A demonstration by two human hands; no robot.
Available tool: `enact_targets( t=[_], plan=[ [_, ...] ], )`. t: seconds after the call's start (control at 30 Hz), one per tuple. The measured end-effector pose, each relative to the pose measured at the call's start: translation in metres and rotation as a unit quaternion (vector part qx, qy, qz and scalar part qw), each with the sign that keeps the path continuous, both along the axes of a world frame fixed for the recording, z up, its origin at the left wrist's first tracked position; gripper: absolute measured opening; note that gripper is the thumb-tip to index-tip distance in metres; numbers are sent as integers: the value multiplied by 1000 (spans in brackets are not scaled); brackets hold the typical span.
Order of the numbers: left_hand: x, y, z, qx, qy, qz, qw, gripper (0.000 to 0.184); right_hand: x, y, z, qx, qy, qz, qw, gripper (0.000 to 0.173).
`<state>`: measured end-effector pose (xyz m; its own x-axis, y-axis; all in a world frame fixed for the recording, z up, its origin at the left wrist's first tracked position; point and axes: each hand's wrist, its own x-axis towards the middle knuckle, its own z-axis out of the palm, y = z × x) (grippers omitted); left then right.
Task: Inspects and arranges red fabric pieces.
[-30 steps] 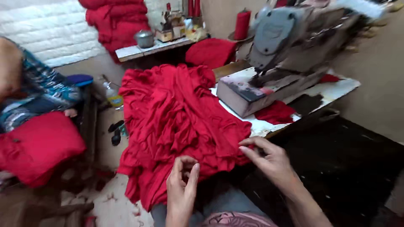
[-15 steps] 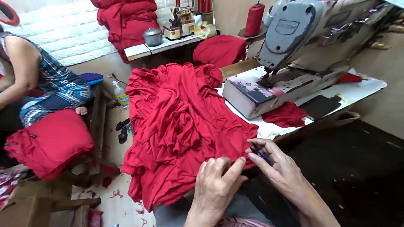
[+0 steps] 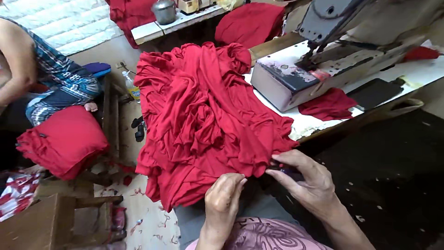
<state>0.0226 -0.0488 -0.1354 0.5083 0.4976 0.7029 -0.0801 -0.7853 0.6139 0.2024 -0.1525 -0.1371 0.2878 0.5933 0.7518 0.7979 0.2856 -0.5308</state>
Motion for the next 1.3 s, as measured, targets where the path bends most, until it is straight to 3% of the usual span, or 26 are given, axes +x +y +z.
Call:
enact_targets(
  t=[0.07,0.23,0.33,0.67,0.9,1.13,1.3],
  plan=[
    [1,0,-1,-1,-6,1,1000,13,-2,2,-2,14,-33,5,999,21],
    [17,1,5,110,-9,66,992,21,0,1,-3,31,-30,-22,999,18],
    [29,1,5,137,16,109,984,17,1,1,-5,23,-46,-46,998,18],
    [22,-1,-1,66,3,81,995,9,-8,8,-10,18,-87,-52,995,17],
    [25,-1,-1,76,-8,100,992,10,-8,12,-10,18,-65,-53,996,18],
    [32,-2,-3,113,15,131,985,22,-3,3,-12,25,-48,-52,997,21],
    [36,1,-6,136,13,136,981,12,-3,3,-15,35,-50,-60,996,20]
  ],
)
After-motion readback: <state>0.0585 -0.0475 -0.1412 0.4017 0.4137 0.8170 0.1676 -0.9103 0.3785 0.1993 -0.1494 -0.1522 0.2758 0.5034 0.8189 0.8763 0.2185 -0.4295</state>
